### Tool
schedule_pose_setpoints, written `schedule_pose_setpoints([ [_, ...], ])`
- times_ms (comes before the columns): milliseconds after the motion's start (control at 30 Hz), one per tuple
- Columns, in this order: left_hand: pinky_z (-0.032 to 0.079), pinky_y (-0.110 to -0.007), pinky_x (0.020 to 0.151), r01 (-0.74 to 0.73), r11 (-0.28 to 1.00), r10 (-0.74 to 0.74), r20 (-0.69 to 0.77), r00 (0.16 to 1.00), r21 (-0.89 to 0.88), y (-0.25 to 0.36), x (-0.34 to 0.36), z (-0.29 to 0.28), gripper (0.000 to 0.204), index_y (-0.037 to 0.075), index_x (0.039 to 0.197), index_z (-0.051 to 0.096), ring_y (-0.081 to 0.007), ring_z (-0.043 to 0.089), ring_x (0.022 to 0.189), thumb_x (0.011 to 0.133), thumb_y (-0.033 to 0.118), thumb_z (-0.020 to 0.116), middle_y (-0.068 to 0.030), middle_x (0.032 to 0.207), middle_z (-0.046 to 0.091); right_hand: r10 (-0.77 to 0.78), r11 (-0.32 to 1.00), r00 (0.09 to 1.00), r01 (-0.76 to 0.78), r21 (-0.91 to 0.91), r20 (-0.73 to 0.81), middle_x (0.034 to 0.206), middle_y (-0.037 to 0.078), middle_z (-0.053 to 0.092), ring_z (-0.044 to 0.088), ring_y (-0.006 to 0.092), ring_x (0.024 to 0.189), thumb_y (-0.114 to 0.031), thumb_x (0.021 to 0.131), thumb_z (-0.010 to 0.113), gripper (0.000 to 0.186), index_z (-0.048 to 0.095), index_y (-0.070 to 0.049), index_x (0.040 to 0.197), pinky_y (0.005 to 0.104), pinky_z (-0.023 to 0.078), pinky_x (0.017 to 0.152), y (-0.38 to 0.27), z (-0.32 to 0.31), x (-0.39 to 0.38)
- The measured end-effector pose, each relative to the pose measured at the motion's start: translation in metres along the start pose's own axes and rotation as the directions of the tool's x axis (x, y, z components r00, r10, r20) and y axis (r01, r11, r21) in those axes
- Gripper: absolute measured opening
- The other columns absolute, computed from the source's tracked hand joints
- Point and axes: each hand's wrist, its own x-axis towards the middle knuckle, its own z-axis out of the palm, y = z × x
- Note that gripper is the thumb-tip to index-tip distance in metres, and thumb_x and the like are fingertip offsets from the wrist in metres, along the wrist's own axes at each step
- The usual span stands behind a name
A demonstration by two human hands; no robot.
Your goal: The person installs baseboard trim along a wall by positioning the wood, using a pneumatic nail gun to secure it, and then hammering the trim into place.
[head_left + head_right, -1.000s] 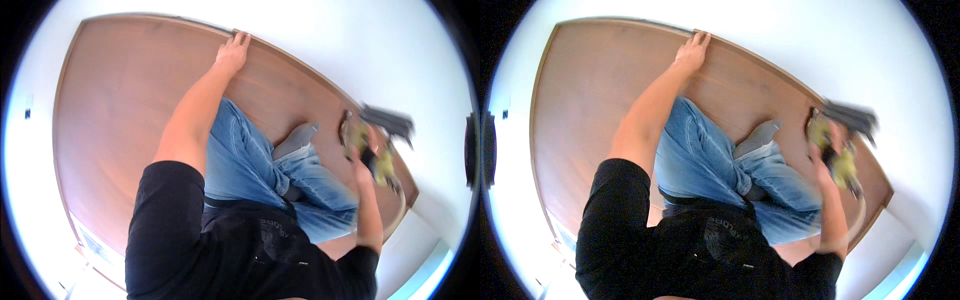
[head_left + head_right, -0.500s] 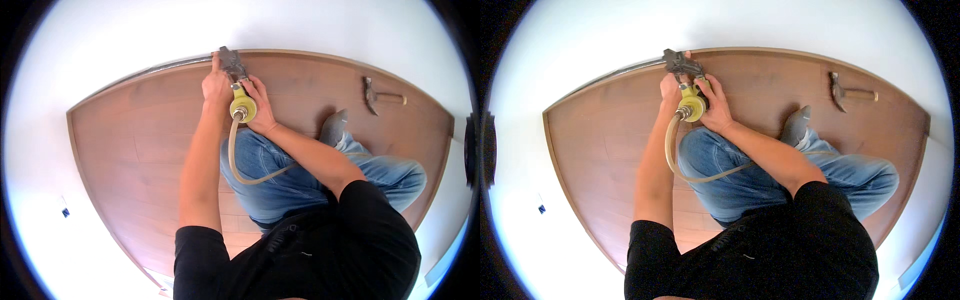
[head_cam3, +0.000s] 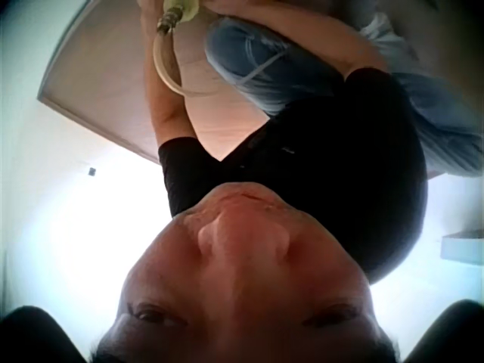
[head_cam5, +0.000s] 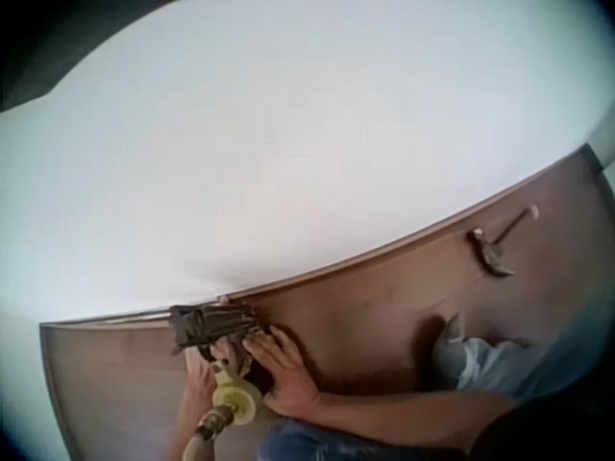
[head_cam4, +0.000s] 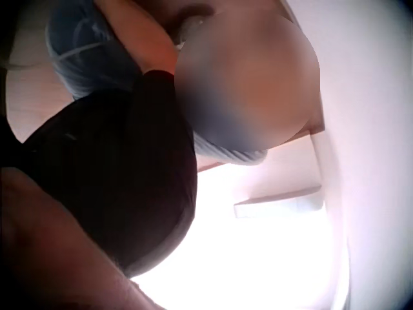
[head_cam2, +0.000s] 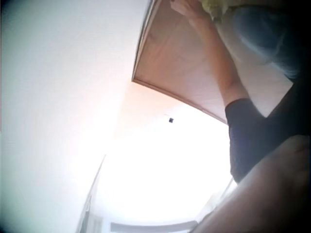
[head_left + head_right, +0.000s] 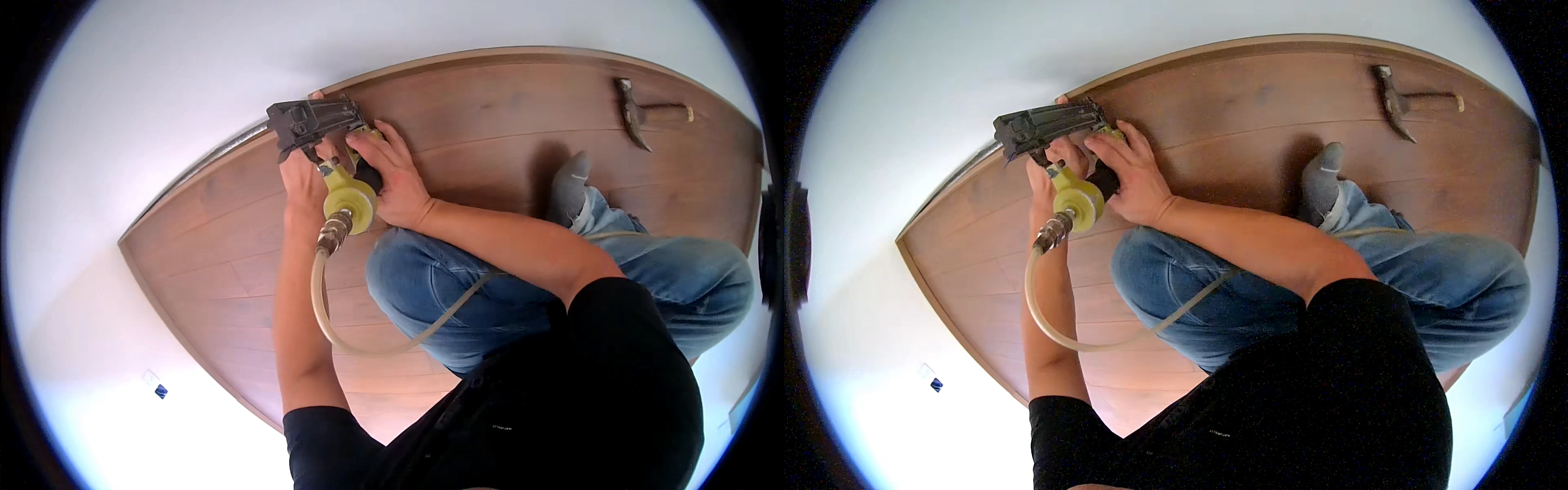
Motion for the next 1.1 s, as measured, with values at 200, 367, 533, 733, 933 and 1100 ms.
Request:
schedule_pose_setpoints([
  [200, 0.058, -0.048, 0.078, -0.052, 0.998, 0.052, -0.004, 0.999, 0.044, -0.013, 0.009, 0.013, 0.026, 0.010, 0.108, 0.073, -0.0391, 0.073, 0.090, 0.091, 0.027, 0.061, -0.0201, 0.113, 0.069, 0.014, 0.999, 0.998, -0.011, 0.041, -0.066, 0.133, 0.016, 0.060, 0.045, 0.0484, 0.133, -0.024, 0.078, 0.082, 0.068, 0.056, -0.008, 0.138, 0.0560, 0.032, 0.119, 0.001, 0.013, 0.006],
  [367, 0.058, -0.047, 0.076, -0.098, 0.992, 0.099, -0.006, 0.995, 0.081, -0.017, 0.020, 0.023, 0.023, 0.009, 0.103, 0.072, -0.0387, 0.073, 0.089, 0.090, 0.026, 0.062, -0.0196, 0.107, 0.070, 0.034, 0.999, 0.995, -0.035, -0.005, -0.090, 0.133, 0.016, 0.059, 0.041, 0.0492, 0.136, -0.017, 0.077, 0.081, 0.065, 0.057, -0.008, 0.136, 0.0558, 0.032, 0.119, 0.002, 0.018, 0.004],
  [533, 0.059, -0.046, 0.075, -0.121, 0.984, 0.122, -0.002, 0.992, 0.130, -0.013, 0.021, 0.023, 0.021, 0.008, 0.099, 0.071, -0.0383, 0.073, 0.088, 0.089, 0.025, 0.064, -0.0191, 0.100, 0.071, 0.026, 1.000, 0.997, -0.027, -0.016, -0.078, 0.135, 0.017, 0.055, 0.035, 0.0509, 0.139, -0.011, 0.072, 0.077, 0.067, 0.057, -0.012, 0.136, 0.0577, 0.030, 0.120, 0.009, 0.022, 0.000],
  [733, 0.059, -0.045, 0.073, -0.131, 0.979, 0.130, 0.016, 0.991, 0.154, -0.006, 0.020, 0.011, 0.019, 0.007, 0.093, 0.070, -0.0378, 0.073, 0.088, 0.088, 0.024, 0.065, -0.0185, 0.092, 0.073, 0.049, 0.999, 0.997, -0.048, 0.023, -0.067, 0.138, 0.017, 0.055, 0.035, 0.0504, 0.140, -0.009, 0.073, 0.075, 0.071, 0.053, -0.012, 0.141, 0.0579, 0.029, 0.122, -0.003, 0.011, 0.000],
  [933, 0.058, -0.047, 0.074, -0.142, 0.980, 0.146, -0.022, 0.989, 0.140, -0.010, 0.019, 0.009, 0.020, 0.007, 0.094, 0.068, -0.0405, 0.072, 0.088, 0.089, 0.025, 0.062, -0.0192, 0.092, 0.073, 0.029, 0.999, 0.997, -0.028, 0.022, -0.075, 0.135, 0.016, 0.059, 0.040, 0.0483, 0.138, -0.004, 0.074, 0.075, 0.071, 0.055, -0.010, 0.141, 0.0555, 0.030, 0.121, -0.006, 0.014, 0.004],
  [1100, 0.056, -0.050, 0.074, -0.180, 0.979, 0.187, -0.076, 0.979, 0.095, -0.018, 0.015, 0.019, 0.022, 0.007, 0.097, 0.066, -0.0440, 0.070, 0.089, 0.091, 0.027, 0.057, -0.0203, 0.094, 0.073, 0.015, 1.000, 0.995, -0.015, 0.007, -0.099, 0.134, 0.017, 0.058, 0.041, 0.0480, 0.136, -0.009, 0.075, 0.077, 0.068, 0.056, -0.010, 0.140, 0.0564, 0.031, 0.120, -0.003, 0.016, 0.004],
])
